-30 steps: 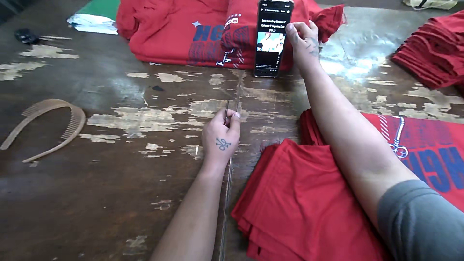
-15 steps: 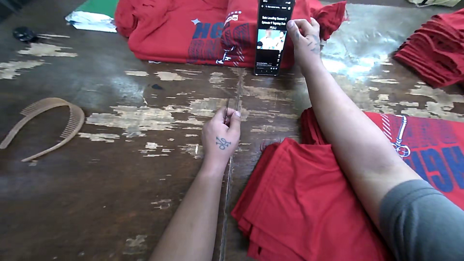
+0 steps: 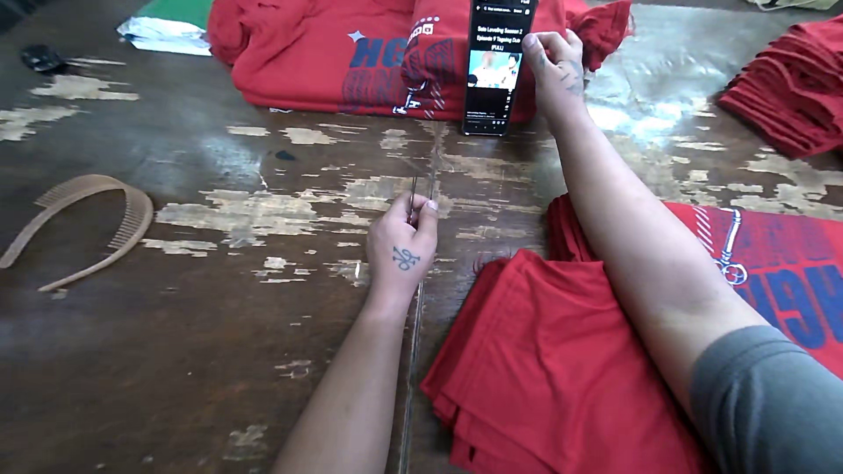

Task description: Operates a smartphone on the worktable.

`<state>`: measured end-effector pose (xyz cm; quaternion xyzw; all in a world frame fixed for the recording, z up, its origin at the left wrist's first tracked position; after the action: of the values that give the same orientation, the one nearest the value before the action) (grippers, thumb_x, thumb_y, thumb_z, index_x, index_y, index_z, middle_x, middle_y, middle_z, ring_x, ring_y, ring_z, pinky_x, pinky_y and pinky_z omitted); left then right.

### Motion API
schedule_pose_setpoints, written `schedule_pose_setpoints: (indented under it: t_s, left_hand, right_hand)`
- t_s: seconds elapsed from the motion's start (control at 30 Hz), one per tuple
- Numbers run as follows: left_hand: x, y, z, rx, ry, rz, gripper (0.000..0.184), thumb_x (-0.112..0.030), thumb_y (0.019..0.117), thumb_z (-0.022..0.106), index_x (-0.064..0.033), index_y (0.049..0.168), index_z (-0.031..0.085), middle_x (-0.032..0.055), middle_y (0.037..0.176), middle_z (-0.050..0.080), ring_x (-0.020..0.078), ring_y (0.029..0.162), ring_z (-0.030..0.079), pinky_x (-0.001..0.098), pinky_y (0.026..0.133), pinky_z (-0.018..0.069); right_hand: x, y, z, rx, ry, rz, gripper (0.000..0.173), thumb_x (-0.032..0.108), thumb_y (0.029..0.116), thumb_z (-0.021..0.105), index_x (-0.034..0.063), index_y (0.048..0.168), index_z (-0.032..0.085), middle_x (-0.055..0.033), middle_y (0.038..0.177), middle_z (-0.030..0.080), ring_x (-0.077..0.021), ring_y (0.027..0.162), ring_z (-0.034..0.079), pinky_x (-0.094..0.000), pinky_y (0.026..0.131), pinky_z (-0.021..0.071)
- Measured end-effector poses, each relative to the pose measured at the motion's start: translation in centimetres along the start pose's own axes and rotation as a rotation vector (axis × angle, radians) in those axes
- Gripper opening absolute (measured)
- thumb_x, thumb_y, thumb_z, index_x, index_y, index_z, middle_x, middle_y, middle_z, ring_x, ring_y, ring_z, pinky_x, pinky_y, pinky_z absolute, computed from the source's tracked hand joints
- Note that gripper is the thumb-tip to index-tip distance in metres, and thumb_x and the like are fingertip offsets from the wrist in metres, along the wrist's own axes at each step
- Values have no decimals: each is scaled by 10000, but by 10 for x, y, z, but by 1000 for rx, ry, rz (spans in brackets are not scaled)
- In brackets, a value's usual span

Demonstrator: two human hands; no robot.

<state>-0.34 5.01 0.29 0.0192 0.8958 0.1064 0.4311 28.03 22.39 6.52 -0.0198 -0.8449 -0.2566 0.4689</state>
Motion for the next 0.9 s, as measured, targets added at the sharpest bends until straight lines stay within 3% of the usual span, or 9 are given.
schedule_pose_setpoints:
  t_s: [0.9]
  left_hand:
    - [-1, 1, -1, 23, 18, -22, 227, -328, 1038, 567, -140, 1041, 694, -11, 683, 589, 132, 578, 548, 380, 565, 452]
  right_hand:
    - [2, -3, 0, 6, 0, 21, 374, 450, 1014, 562, 182, 1227, 711, -241, 1566, 380, -339, 1466, 365, -461, 1156, 364]
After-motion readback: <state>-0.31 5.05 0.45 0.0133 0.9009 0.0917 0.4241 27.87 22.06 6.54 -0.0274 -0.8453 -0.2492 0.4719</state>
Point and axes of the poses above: each hand's wrist, its own y-axis towards the middle knuckle, its own z-axis out of the palm, x = y × z, the point moved 5 cm from there along y, towards the middle knuckle
